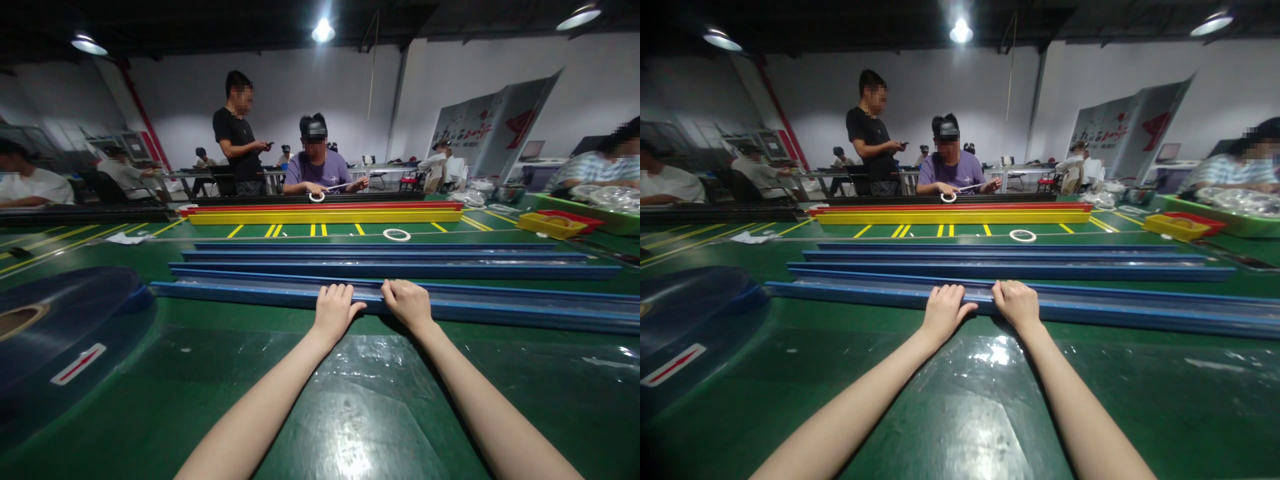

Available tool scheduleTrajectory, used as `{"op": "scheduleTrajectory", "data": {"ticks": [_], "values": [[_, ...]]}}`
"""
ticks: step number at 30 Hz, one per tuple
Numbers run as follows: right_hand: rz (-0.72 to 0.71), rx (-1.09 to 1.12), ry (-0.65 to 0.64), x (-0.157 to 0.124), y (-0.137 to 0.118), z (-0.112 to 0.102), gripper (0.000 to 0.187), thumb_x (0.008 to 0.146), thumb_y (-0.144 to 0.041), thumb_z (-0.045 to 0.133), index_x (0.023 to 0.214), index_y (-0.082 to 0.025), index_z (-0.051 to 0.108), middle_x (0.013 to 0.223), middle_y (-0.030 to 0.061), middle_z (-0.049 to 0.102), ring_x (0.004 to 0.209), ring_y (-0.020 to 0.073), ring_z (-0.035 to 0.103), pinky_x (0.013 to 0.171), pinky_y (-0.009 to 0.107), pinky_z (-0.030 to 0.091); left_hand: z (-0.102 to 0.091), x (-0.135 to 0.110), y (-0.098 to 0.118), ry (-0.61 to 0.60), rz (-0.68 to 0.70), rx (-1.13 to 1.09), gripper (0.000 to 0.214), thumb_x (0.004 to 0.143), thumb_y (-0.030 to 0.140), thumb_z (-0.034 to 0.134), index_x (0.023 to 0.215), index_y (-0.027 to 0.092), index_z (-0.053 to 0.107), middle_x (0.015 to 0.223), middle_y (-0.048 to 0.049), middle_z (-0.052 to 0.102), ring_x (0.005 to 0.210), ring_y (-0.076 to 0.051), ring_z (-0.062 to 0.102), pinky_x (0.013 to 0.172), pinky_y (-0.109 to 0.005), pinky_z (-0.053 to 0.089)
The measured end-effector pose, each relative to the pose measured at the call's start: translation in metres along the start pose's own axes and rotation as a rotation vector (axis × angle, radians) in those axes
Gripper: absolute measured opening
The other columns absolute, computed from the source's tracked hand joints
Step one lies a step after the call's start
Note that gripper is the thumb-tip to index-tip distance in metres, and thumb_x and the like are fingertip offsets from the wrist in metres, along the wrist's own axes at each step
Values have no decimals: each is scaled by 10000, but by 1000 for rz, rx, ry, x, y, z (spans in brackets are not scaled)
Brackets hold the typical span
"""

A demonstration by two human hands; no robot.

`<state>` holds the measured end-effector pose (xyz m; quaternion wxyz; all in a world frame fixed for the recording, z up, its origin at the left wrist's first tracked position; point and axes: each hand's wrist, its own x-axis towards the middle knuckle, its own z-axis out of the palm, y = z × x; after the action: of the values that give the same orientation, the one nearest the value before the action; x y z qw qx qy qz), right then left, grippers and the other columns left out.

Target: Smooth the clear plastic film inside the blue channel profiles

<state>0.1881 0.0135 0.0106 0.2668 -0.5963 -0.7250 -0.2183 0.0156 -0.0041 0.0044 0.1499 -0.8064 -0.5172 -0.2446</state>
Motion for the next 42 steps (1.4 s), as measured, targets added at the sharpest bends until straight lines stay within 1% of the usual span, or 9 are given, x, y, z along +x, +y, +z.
{"op": "scheduleTrajectory", "data": {"ticks": [7, 13, 17, 22, 24, 28, 35, 39, 42], "values": [[51, -50, -34, 2, -3, -3, 432, 830, -319, 280, 558, -162, 577, 597, 42, 603, 577, 108, 519, 486, 237, 194, 0, 1, 0, 17, -4, 9, 374, 772, 526, 405, 832, 176, 522, 815, -40, 568, 791, -185, 477, 667, -299, 313], [50, -13, -179, 3, -3, -10, 433, 836, -349, 269, 599, -186, 593, 682, 31, 631, 611, 113, 539, 498, 228, 213, -4, 0, 0, -1, -15, 12, 376, 772, 530, 409, 831, 178, 526, 808, -46, 572, 788, -189, 493, 669, -306, 323], [26, 15, -273, 3, 1, -14, 417, 838, -365, 256, 642, -200, 585, 736, 24, 639, 632, 120, 547, 513, 225, 234, -11, 4, 0, -71, -26, 11, 369, 760, 529, 439, 829, 178, 530, 819, -48, 585, 795, -199, 520, 681, -317, 345], [3, 77, -390, 8, 6, -18, 405, 831, -388, 258, 646, -211, 572, 734, 21, 638, 637, 128, 544, 513, 221, 241, -28, 13, -6, -239, -21, -25, 270, 766, 444, 484, 825, 188, 547, 840, -36, 606, 798, -197, 557, 664, -301, 373], [0, 98, -426, 10, 6, -20, 415, 828, -401, 257, 621, -209, 561, 690, 24, 628, 625, 132, 538, 502, 221, 235, -33, 13, -12, -272, -8, -26, 223, 774, 397, 489, 833, 191, 553, 842, -32, 609, 800, -193, 564, 661, -294, 376], [-10, 111, -437, 16, -2, -24, 407, 823, -414, 266, 605, -212, 544, 665, 18, 611, 614, 131, 524, 495, 217, 227, -38, 4, -33, -263, 5, 33, 186, 771, 358, 508, 829, 188, 554, 834, -35, 607, 817, -198, 559, 674, -299, 370], [-111, 111, -392, 28, -43, -28, 383, 827, -421, 280, 644, -210, 543, 704, 14, 598, 608, 110, 502, 484, 216, 208, -44, -18, -74, -220, -89, 99, 234, 772, 414, 499, 816, 190, 549, 853, -38, 603, 828, -196, 537, 691, -295, 339], [-83, 70, -355, 30, -64, -22, 389, 832, -408, 277, 651, -209, 558, 714, 16, 608, 631, 111, 520, 481, 220, 203, -45, -29, -91, -159, -127, 129, 283, 778, 461, 467, 812, 193, 550, 840, -33, 600, 821, -188, 519, 703, -294, 318], [-36, 28, -324, 27, -71, -15, 406, 835, -392, 273, 636, -206, 574, 710, 23, 621, 623, 118, 536, 478, 229, 200, -43, -33, -99, -138, -140, 145, 328, 775, 499, 443, 796, 190, 552, 834, -37, 601, 820, -187, 509, 711, -296, 307]]}}
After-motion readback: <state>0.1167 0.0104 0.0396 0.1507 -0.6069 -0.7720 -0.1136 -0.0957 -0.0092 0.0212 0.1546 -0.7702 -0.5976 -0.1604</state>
